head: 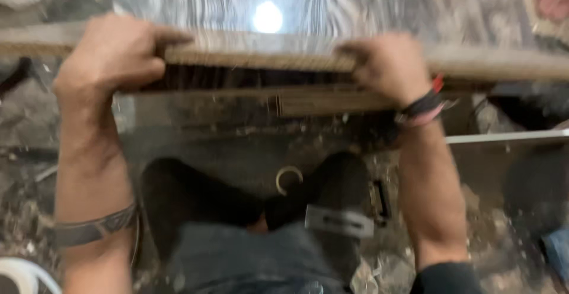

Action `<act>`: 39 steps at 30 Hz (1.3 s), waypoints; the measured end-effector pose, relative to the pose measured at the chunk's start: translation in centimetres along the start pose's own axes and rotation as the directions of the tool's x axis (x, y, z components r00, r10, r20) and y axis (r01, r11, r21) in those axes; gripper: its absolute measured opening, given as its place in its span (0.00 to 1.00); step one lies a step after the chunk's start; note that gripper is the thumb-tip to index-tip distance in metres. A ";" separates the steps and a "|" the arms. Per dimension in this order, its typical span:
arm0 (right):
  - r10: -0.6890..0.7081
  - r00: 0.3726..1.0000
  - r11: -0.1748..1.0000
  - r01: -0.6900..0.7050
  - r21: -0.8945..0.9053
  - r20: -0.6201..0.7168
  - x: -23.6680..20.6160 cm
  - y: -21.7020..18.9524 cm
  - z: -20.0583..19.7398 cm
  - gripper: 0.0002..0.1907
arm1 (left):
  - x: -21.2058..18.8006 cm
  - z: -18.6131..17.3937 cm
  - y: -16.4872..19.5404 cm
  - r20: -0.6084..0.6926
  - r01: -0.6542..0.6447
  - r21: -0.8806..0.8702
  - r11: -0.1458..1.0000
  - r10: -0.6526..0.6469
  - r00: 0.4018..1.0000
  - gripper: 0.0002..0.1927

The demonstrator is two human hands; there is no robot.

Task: The person sits on the floor and uses a hand iron to melt white edge banding tape onto the edge of a long wooden strip, pressing the tape down as they go. They cut the tape with a handheld tool, press the bonded edge firmly by hand, and trim the tape end near the strip's corner.

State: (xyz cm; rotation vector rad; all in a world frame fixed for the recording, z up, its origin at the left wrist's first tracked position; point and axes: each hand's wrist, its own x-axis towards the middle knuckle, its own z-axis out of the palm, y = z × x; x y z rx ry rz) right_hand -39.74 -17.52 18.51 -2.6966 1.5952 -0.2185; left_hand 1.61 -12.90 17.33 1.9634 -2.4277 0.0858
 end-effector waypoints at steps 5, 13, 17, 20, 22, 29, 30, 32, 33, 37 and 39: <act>-0.189 0.975 0.980 0.181 -0.077 -0.118 -1.8 -3.8 2.0 0.23 | -0.5 1.4 -0.2 -0.007 -0.043 -0.072 0.996 0.043 0.999 0.35; -0.156 0.987 0.987 0.154 -0.043 -0.041 -2.3 -2.6 3.7 0.25 | -0.8 3.7 -1.4 0.000 -0.025 -0.139 0.990 0.026 1.000 0.33; -0.178 0.974 0.977 0.193 0.096 -0.143 -4.8 -3.0 8.5 0.27 | -3.0 7.8 -0.4 -0.008 -0.104 -0.051 0.993 0.104 0.995 0.41; -0.154 0.986 0.987 0.157 0.040 -0.064 -6.0 -4.3 14.8 0.40 | -4.9 13.9 3.7 0.081 -0.010 0.021 1.000 0.008 0.997 0.48; -0.140 0.988 0.988 0.143 0.060 -0.062 -6.9 -4.7 18.8 0.47 | -6.6 17.6 6.6 -0.059 0.038 -0.005 0.999 -0.038 0.998 0.55; 0.051 0.971 0.995 -0.030 0.095 -0.232 -3.6 2.9 21.7 0.58 | -4.1 22.6 11.3 -0.257 -0.069 -0.198 0.978 0.016 0.966 0.53; 0.164 0.930 0.985 -0.138 0.099 -0.330 -3.3 4.7 21.1 0.58 | -3.6 23.1 11.9 -0.253 -0.056 -0.159 0.986 0.015 0.967 0.53; 0.135 0.958 0.991 -0.133 0.027 -0.254 -3.1 6.9 21.0 0.61 | -3.6 24.0 12.7 -0.230 -0.041 -0.075 0.996 0.023 0.973 0.53; 0.135 0.967 0.990 -0.140 -0.008 -0.218 -3.3 7.4 21.3 0.63 | -4.0 24.4 12.9 -0.212 -0.033 -0.069 0.997 0.017 0.977 0.53; 0.178 0.959 0.984 -0.178 0.021 -0.221 -5.1 6.2 24.5 0.48 | -4.5 25.5 12.9 -0.254 -0.019 -0.092 0.996 -0.005 0.967 0.53; 0.131 0.955 0.990 -0.138 -0.007 -0.268 -6.2 5.0 25.5 0.44 | -4.5 25.3 12.6 -0.283 -0.009 -0.130 0.991 -0.029 0.959 0.50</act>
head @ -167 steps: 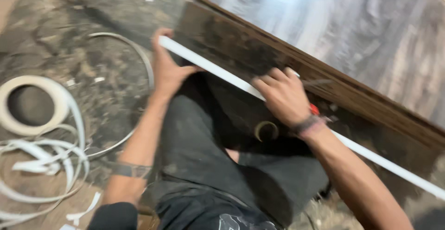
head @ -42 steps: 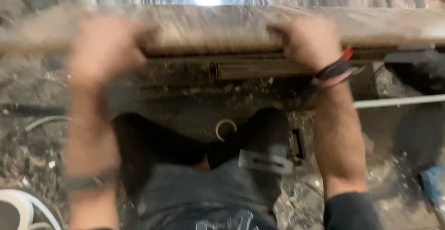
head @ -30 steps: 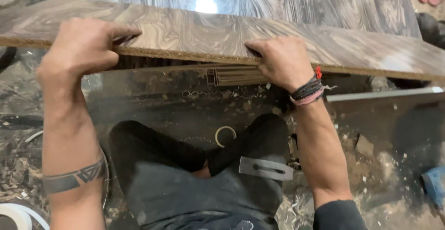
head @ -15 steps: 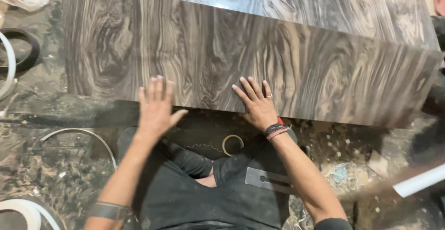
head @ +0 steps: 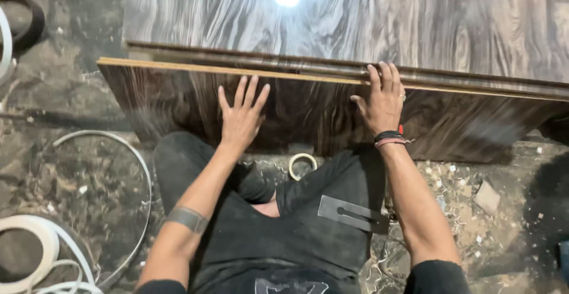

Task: The person sits on the floor and uses a hand iron to melt white edge banding tape onto the edge of a long wooden strip, pressing the tape down as they go. They cut the tape with a handheld tool, press the bonded edge firmly by hand, and trim the tape end near the strip's corner.

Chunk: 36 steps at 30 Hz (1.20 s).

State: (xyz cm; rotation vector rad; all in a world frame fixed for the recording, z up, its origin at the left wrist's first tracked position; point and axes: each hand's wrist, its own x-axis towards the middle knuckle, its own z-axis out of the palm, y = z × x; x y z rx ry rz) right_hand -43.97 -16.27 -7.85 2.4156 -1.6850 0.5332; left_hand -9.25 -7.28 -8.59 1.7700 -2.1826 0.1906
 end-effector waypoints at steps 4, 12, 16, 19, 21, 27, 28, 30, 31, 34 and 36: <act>-0.013 1.000 1.000 0.013 -0.001 -0.004 -1.8 -0.8 0.3 0.44 | 2.6 -0.6 -1.7 -0.054 0.031 -0.001 1.000 -0.031 0.998 0.43; 0.109 0.994 0.993 -0.110 0.031 0.026 -3.7 -2.5 -2.0 0.37 | 1.7 -2.4 -1.8 -0.041 -0.022 -0.019 1.000 0.021 0.999 0.30; 0.084 0.995 0.993 -0.080 0.087 -0.045 -6.6 -2.8 -5.1 0.35 | -1.7 -4.3 -1.3 -0.129 -0.065 -0.053 0.997 0.057 0.990 0.29; 0.082 0.994 0.992 -0.074 0.105 -0.076 -8.9 -2.9 -6.3 0.33 | -3.8 -5.1 -1.0 -0.163 -0.080 -0.056 0.995 0.070 0.984 0.29; 0.077 0.994 0.990 -0.067 0.126 -0.079 -9.6 -2.8 -6.4 0.31 | -4.4 -5.3 -0.8 -0.140 -0.058 -0.061 0.996 0.049 0.989 0.28; 0.157 0.985 0.970 -0.140 0.200 -0.073 -9.1 -2.5 -6.9 0.26 | -3.1 -5.8 0.0 -0.069 -0.030 -0.038 0.999 0.027 0.997 0.28; 0.132 0.987 0.982 -0.117 0.151 -0.093 -9.0 -2.4 -7.3 0.26 | -2.9 -5.9 0.0 -0.048 -0.032 -0.052 0.998 0.029 0.998 0.27; 0.073 0.989 0.996 -0.066 0.054 -0.128 -8.7 -2.3 -7.8 0.25 | -2.4 -5.9 0.0 -0.045 -0.043 -0.070 0.997 0.040 0.998 0.25; 0.082 0.992 0.994 -0.075 0.080 -0.097 -8.6 -2.2 -8.0 0.25 | -2.3 -5.9 0.0 -0.058 -0.051 -0.074 0.996 0.047 0.997 0.24; 0.094 0.995 0.985 -0.087 0.148 -0.039 -8.0 -2.0 -8.2 0.24 | -2.1 -5.6 0.0 -0.070 -0.060 -0.099 0.993 0.053 0.996 0.24; 0.092 0.995 0.981 -0.085 0.172 -0.035 -7.8 -1.8 -8.0 0.23 | -2.1 -5.4 0.1 -0.073 -0.053 -0.116 0.992 0.045 0.996 0.24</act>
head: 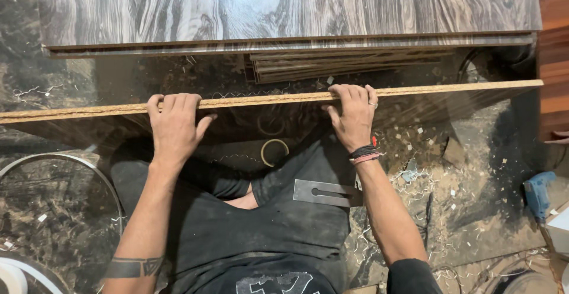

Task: The person sits on the floor and uses a hand iron to melt white edge banding tape onto the edge of a long wooden strip, pressing the tape down as they go. They cut the tape with a handheld tool, press the bonded edge firmly by hand, and trim the tape end near the strip's corner.

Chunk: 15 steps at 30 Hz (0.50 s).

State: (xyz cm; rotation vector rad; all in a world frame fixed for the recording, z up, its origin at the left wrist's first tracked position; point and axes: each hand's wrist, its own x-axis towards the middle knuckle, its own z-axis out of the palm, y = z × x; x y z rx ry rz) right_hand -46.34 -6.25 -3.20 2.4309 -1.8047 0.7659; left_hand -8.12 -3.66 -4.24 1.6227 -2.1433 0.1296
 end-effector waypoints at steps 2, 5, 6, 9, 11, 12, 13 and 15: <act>-0.028 1.000 1.000 0.028 -0.015 -0.013 0.0 0.3 0.2 0.23 | -0.1 0.1 0.1 0.002 0.012 -0.013 1.000 -0.012 1.000 0.23; -0.027 0.999 0.999 0.028 0.031 -0.023 -0.2 0.7 0.2 0.21 | -0.2 0.0 0.0 -0.001 0.018 -0.002 1.000 -0.018 1.000 0.23; -0.016 1.000 0.998 0.017 0.059 -0.024 -0.2 0.8 0.2 0.20 | -0.2 0.0 -0.1 -0.001 0.019 -0.019 1.000 -0.019 1.000 0.23; -0.047 0.998 0.995 0.049 0.085 -0.033 -0.5 1.1 0.2 0.17 | -0.4 -0.4 -0.3 -0.012 0.027 -0.064 0.998 -0.028 1.000 0.22; -0.043 0.998 0.993 0.047 0.108 -0.038 -0.6 1.1 0.2 0.16 | -0.5 -0.6 -0.3 -0.023 0.029 -0.096 0.995 -0.031 0.999 0.22; -0.041 0.998 0.992 0.046 0.119 -0.041 -0.7 1.1 0.3 0.16 | -0.6 -0.8 -0.2 -0.030 0.027 -0.112 0.993 -0.030 0.999 0.22; -0.034 0.998 0.991 0.039 0.129 -0.045 -0.8 1.0 0.3 0.15 | -0.5 -0.9 -0.3 -0.037 0.024 -0.130 0.991 -0.029 0.999 0.21; -0.016 0.999 0.989 0.024 0.148 -0.052 -1.1 0.8 0.5 0.14 | -0.4 -1.4 -0.4 -0.042 0.020 -0.153 0.988 -0.027 0.999 0.21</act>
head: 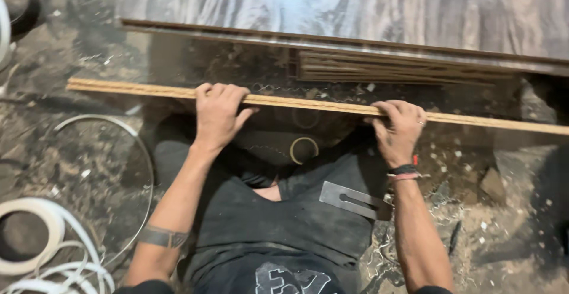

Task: The person sits on the floor and uses a hand iron to melt white edge banding tape onto the edge of a long wooden strip, pressing the tape down as they go. They cut the tape with a handheld tool, press the bonded edge firmly by hand, and trim the tape end near the strip's corner.

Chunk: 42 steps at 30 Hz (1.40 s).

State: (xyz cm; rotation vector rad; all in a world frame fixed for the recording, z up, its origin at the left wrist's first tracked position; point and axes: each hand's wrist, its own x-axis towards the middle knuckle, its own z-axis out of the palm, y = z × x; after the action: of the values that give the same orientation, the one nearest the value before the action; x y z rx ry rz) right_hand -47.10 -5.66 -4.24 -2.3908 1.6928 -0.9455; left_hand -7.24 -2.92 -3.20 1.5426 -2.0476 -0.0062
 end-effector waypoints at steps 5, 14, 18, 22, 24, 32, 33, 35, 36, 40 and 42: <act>0.004 1.000 0.998 -0.004 0.070 -0.002 -0.5 -1.9 0.8 0.13 | -0.7 -1.8 0.1 -0.048 -0.022 0.052 0.998 0.024 0.999 0.19; -0.079 0.994 0.994 0.073 0.077 0.074 1.1 -7.9 3.5 0.15 | -6.0 10.2 5.2 0.465 -0.300 -0.219 0.929 0.369 0.805 0.13; -0.096 0.986 0.993 0.085 0.080 0.139 1.6 -8.8 3.1 0.18 | -7.4 16.0 6.0 0.432 -0.369 -0.084 0.926 0.367 0.824 0.15; -0.150 0.971 0.984 0.130 0.119 0.183 2.2 -7.9 1.5 0.22 | -7.4 16.3 5.8 0.564 -0.256 -0.064 0.965 0.246 0.788 0.15; -0.148 0.972 0.984 0.127 0.122 0.183 2.5 -7.3 0.5 0.24 | -7.2 14.7 4.9 0.580 -0.098 -0.194 0.976 0.194 0.791 0.17; -0.282 0.906 0.911 0.149 0.385 0.315 2.3 -6.6 -0.4 0.23 | -1.9 4.1 4.2 0.539 0.332 -0.805 0.491 0.371 0.756 0.15; -0.293 0.897 0.895 0.136 0.425 0.330 2.1 -6.4 -0.4 0.21 | -1.3 3.8 5.1 0.498 0.331 -0.839 0.431 0.367 0.785 0.15; -0.330 0.877 0.841 0.106 0.531 0.348 1.7 -5.7 -0.3 0.17 | 0.6 4.1 6.7 0.403 0.297 -0.902 0.314 0.358 0.842 0.14; -0.352 0.867 0.809 0.092 0.580 0.354 1.5 -5.3 -0.2 0.16 | 1.7 4.6 7.4 0.378 0.271 -0.906 0.325 0.331 0.865 0.14; -0.222 0.885 0.696 -0.150 0.702 0.409 0.3 -3.1 0.3 0.16 | 5.2 7.0 9.1 0.213 0.114 -0.933 0.341 0.266 0.940 0.13; -0.098 0.904 0.625 -0.269 0.732 0.416 -0.8 -2.5 0.7 0.17 | 5.8 7.5 9.6 0.143 0.059 -0.929 0.365 0.208 0.968 0.12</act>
State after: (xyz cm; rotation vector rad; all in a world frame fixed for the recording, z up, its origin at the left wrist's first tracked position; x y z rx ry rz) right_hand -44.84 -4.18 -4.16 -1.7092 0.9231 -0.8198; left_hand -19.97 -7.27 -3.84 0.6787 -1.6812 -1.1963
